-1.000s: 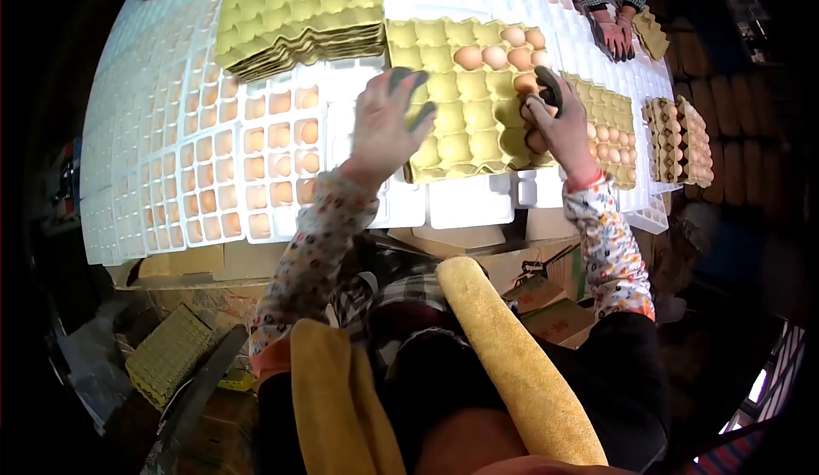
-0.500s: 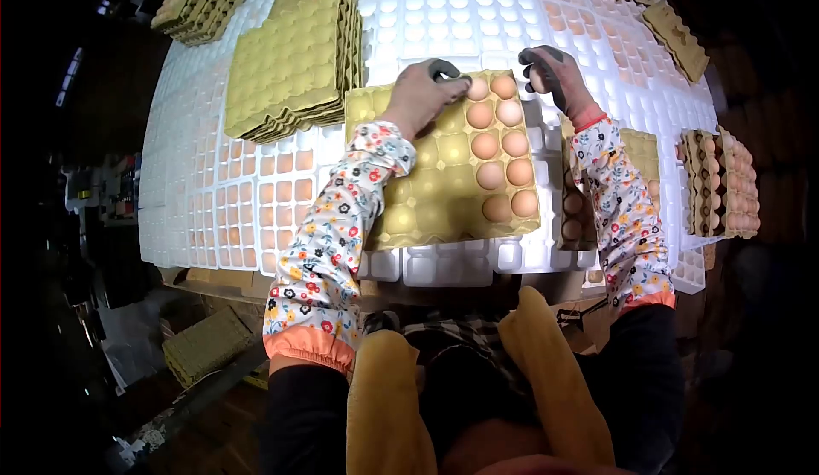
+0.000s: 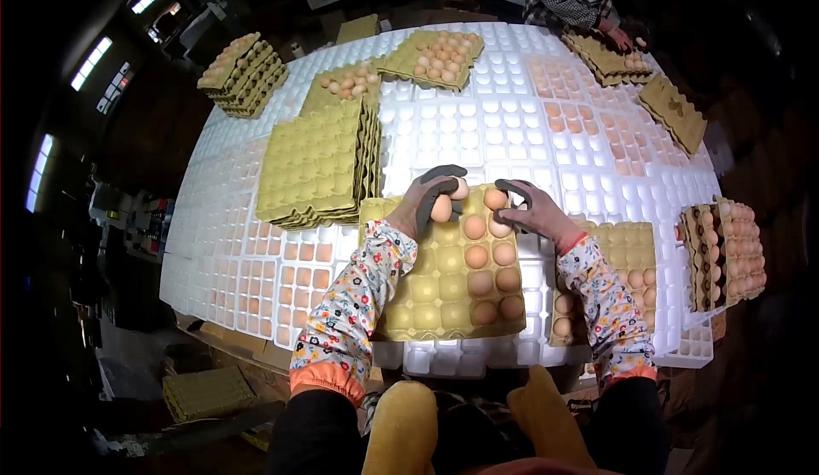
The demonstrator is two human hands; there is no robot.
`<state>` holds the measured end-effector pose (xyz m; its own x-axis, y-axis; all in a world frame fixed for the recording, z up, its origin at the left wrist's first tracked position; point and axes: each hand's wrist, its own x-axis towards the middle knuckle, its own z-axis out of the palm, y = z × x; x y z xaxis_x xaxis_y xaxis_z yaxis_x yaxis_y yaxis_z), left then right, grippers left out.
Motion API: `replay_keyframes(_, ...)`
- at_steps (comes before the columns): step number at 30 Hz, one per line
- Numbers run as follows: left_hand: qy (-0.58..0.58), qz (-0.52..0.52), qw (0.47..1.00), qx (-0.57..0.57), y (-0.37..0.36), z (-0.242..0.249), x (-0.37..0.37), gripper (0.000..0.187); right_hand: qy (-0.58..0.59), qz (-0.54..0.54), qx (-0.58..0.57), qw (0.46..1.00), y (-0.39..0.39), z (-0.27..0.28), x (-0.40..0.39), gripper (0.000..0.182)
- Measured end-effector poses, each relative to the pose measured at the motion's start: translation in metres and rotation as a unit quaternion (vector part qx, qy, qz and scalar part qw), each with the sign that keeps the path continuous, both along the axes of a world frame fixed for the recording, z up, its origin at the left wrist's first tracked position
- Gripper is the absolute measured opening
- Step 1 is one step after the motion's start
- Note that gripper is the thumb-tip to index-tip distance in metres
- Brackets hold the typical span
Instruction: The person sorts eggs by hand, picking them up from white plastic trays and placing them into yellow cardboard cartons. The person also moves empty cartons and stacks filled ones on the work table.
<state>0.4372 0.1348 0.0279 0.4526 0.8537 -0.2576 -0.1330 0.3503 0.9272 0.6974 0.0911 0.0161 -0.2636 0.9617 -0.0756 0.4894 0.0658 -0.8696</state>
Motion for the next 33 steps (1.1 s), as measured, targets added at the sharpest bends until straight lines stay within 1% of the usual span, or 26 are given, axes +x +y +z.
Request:
replay_keyframes(1,0.097,-0.036,0.994,0.037,0.008,-0.006,0.005,0.030,-0.161,0.009,0.111,0.981,0.004,-0.010,-0.007,0.061)
replay_keyframes(2,0.356,-0.151,0.897,0.216,0.003,0.004,0.012,0.034,-0.214,0.003,0.065,0.975,0.005,0.004,-0.017,0.064)
replay_keyframes(3,0.543,-0.161,0.754,0.332,-0.026,0.035,0.027,0.038,-0.246,-0.002,0.074,0.967,0.009,0.005,-0.023,0.062)
replay_keyframes(5,0.663,-0.235,0.600,0.382,-0.040,0.032,0.042,0.046,-0.375,0.021,-0.029,0.926,0.017,0.032,-0.045,0.064)
replay_keyframes(6,0.676,-0.245,0.583,0.378,-0.039,0.031,0.047,0.048,-0.404,0.016,-0.032,0.914,0.025,0.025,-0.051,0.063)
replay_keyframes(7,0.688,-0.258,0.569,0.367,-0.035,0.029,0.047,0.050,-0.391,0.054,-0.052,0.917,0.037,0.022,-0.049,0.058)
replay_keyframes(9,0.650,-0.241,0.605,0.390,-0.038,0.030,0.033,0.057,-0.355,0.057,0.003,0.933,0.043,0.016,-0.047,0.044)
replay_keyframes(11,0.534,-0.084,0.751,0.379,-0.073,0.036,-0.002,0.062,-0.311,0.057,0.035,0.948,0.040,0.014,-0.042,0.041)
replay_keyframes(12,0.492,-0.040,0.797,0.349,-0.102,0.043,-0.023,0.063,-0.289,0.027,-0.005,0.957,0.039,0.011,-0.039,0.041)
replay_keyframes(13,0.449,0.006,0.834,0.321,-0.129,0.042,-0.046,0.065,-0.213,-0.022,-0.001,0.977,0.027,0.016,-0.042,0.038)
replay_keyframes(15,0.329,0.091,0.871,0.353,-0.198,0.026,-0.107,0.061,-0.073,-0.103,0.033,0.991,0.012,0.009,-0.035,0.042)
replay_keyframes(16,0.382,0.131,0.846,0.348,-0.229,0.013,-0.136,0.060,0.024,-0.095,0.035,0.995,-0.011,0.025,-0.056,0.043)
replay_keyframes(17,0.396,0.219,0.830,0.326,-0.260,-0.008,-0.170,0.058,0.105,-0.074,-0.005,0.992,-0.046,0.051,-0.089,0.044)
replay_keyframes(18,0.470,0.290,0.777,0.302,-0.282,-0.025,-0.201,0.055,0.183,-0.056,-0.048,0.980,-0.080,0.076,-0.123,0.046)
replay_keyframes(19,0.577,0.285,0.746,0.170,-0.294,-0.025,-0.233,0.052,0.203,0.007,-0.118,0.972,-0.104,0.087,-0.158,0.047)
replay_keyframes(20,0.652,0.279,0.692,0.137,-0.302,-0.043,-0.265,0.053,0.213,0.066,-0.188,0.956,-0.128,0.098,-0.192,0.047)
replay_keyframes(21,0.680,0.240,0.691,0.046,-0.305,-0.041,-0.286,0.050,0.162,0.129,-0.196,0.959,-0.143,0.089,-0.232,0.048)
replay_keyframes(23,0.705,0.154,0.690,0.061,-0.306,-0.076,-0.323,0.046,0.061,0.247,-0.165,0.953,-0.167,0.054,-0.308,0.048)
replay_keyframes(24,0.697,0.147,0.695,0.101,-0.309,-0.092,-0.328,0.044,0.022,0.285,-0.077,0.955,-0.175,0.018,-0.340,0.045)
replay_keyframes(25,0.688,0.140,0.698,0.144,-0.307,-0.104,-0.331,0.042,-0.108,0.303,-0.073,0.944,-0.180,-0.016,-0.365,0.053)
replay_keyframes(26,0.703,0.097,0.694,0.123,-0.304,-0.111,-0.334,0.042,-0.248,0.304,-0.037,0.919,-0.185,-0.037,-0.386,0.053)
replay_keyframes(27,0.695,0.125,0.693,0.147,-0.307,-0.128,-0.340,0.046,-0.323,0.289,-0.032,0.901,-0.184,-0.064,-0.397,0.053)
replay_keyframes(29,0.652,0.045,0.744,0.139,-0.306,-0.109,-0.355,0.060,-0.301,0.230,-0.019,0.925,-0.178,-0.077,-0.402,0.051)
replay_keyframes(30,0.659,0.081,0.725,0.183,-0.307,-0.108,-0.357,0.055,-0.241,0.191,-0.099,0.946,-0.168,-0.084,-0.405,0.052)
replay_keyframes(31,0.592,0.125,0.784,0.139,-0.301,-0.106,-0.359,0.051,-0.221,0.130,-0.041,0.966,-0.166,-0.096,-0.408,0.047)
replay_keyframes(33,0.443,0.195,0.873,0.051,-0.277,-0.100,-0.358,0.042,-0.215,0.149,0.078,0.962,-0.157,-0.115,-0.411,0.048)
